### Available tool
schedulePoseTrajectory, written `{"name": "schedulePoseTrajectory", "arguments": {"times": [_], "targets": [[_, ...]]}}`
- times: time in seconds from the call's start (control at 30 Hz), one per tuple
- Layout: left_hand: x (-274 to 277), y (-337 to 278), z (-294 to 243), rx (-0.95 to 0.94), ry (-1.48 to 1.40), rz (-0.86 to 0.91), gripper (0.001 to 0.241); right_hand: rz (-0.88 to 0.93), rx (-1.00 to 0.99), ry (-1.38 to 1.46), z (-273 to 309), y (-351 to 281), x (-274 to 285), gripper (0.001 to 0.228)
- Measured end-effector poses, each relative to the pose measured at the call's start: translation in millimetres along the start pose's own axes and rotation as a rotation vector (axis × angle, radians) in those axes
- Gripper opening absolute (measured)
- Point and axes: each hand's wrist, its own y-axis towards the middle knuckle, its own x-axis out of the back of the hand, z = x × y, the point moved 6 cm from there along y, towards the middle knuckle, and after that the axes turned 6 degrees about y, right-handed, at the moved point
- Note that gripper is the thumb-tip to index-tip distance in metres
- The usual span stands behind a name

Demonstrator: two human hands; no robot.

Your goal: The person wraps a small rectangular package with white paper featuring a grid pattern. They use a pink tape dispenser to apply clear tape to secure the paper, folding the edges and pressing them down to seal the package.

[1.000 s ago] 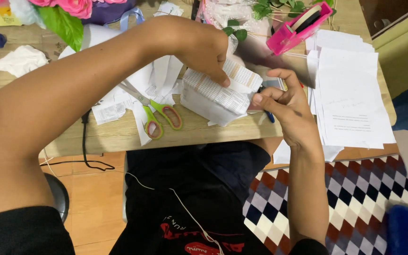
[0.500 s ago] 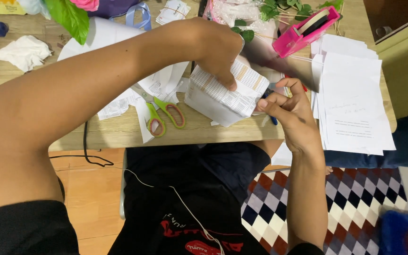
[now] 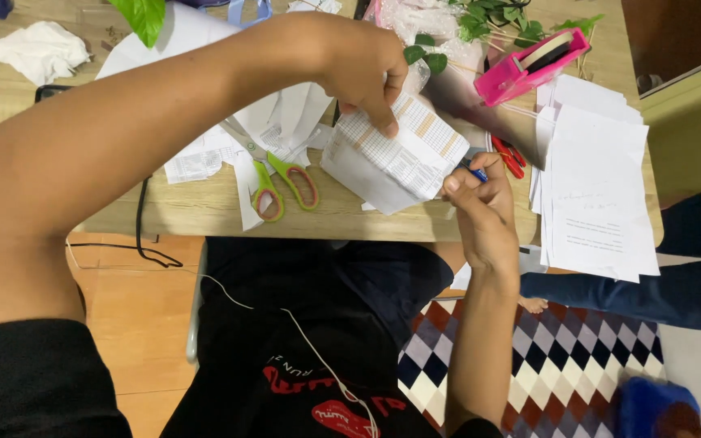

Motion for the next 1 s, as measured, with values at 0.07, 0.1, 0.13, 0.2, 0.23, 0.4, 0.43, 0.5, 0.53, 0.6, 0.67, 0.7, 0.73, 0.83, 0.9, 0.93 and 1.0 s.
{"name": "schedulePoseTrajectory", "arguments": {"times": [0.07,0.1,0.13,0.2,0.23,0.4,0.43,0.5,0.53,0.6,0.67,0.7,0.73,0.83,0.9,0.93,1.0], "targets": [[1.5,-16.6,-4.9,0.022,-0.016,-0.018,0.027,0.028,0.054,0.039,-5.3,-2.3,-7.5,0.027],[2.5,-25.0,-7.0,0.042,-0.029,-0.025,0.034,0.047,0.103,0.083,-7.3,-4.2,-12.1,0.022],[-15.2,-13.6,-0.8,0.043,-0.023,-0.030,0.034,0.049,0.111,0.085,-11.5,-3.6,-10.8,0.022],[-21.7,0.6,-2.2,-0.147,0.200,-0.572,0.034,-0.003,0.156,0.188,-19.4,-3.7,-3.9,0.021],[-35.0,-7.7,-15.4,-0.153,0.203,-0.573,0.034,-0.007,0.162,0.186,-22.1,-3.7,-4.1,0.021],[-112.3,-47.7,-68.6,-0.316,0.602,-0.996,0.091,-0.094,0.118,0.100,-41.2,-6.7,-6.1,0.019],[-118.3,-49.9,-67.4,-0.330,0.606,-1.000,0.091,-0.103,0.129,0.098,-38.0,-8.8,-7.9,0.019],[-130.1,-55.4,-68.6,-0.240,0.952,-1.174,0.038,-0.191,0.155,-0.044,-30.6,-12.2,-5.4,0.018],[-122.3,-49.8,-63.2,-0.259,0.950,-1.184,0.038,-0.206,0.166,-0.049,-24.4,1.1,2.4,0.018],[-121.9,-50.1,-59.8,-0.362,0.938,-1.252,0.044,-0.293,0.270,-0.196,-13.4,4.3,20.0,0.016],[-116.6,-49.7,-66.7,-0.360,0.925,-1.266,0.036,-0.330,0.311,-0.266,5.8,21.6,30.3,0.014],[-116.7,-51.9,-70.2,-0.347,0.899,-1.263,0.029,-0.362,0.329,-0.338,13.6,25.4,35.1,0.012],[-114.0,-53.7,-73.8,-0.353,0.891,-1.254,0.029,-0.370,0.318,-0.338,20.4,38.1,41.4,0.012],[-101.1,-51.6,-81.2,-0.293,0.960,-1.163,0.026,-0.416,0.346,-0.416,34.3,77.8,67.9,0.009],[-77.8,-53.6,-87.0,-0.379,0.782,-1.167,0.009,-0.444,0.333,-0.733,38.5,110.8,90.9,0.023],[-65.9,-43.8,-86.0,-0.383,0.784,-1.163,0.009,-0.448,0.331,-0.729,35.1,124.0,102.8,0.023],[-36.8,-24.5,-79.2,-0.428,0.480,-1.109,0.052,-0.305,0.300,-0.822,25.4,153.6,118.1,0.030]]}}
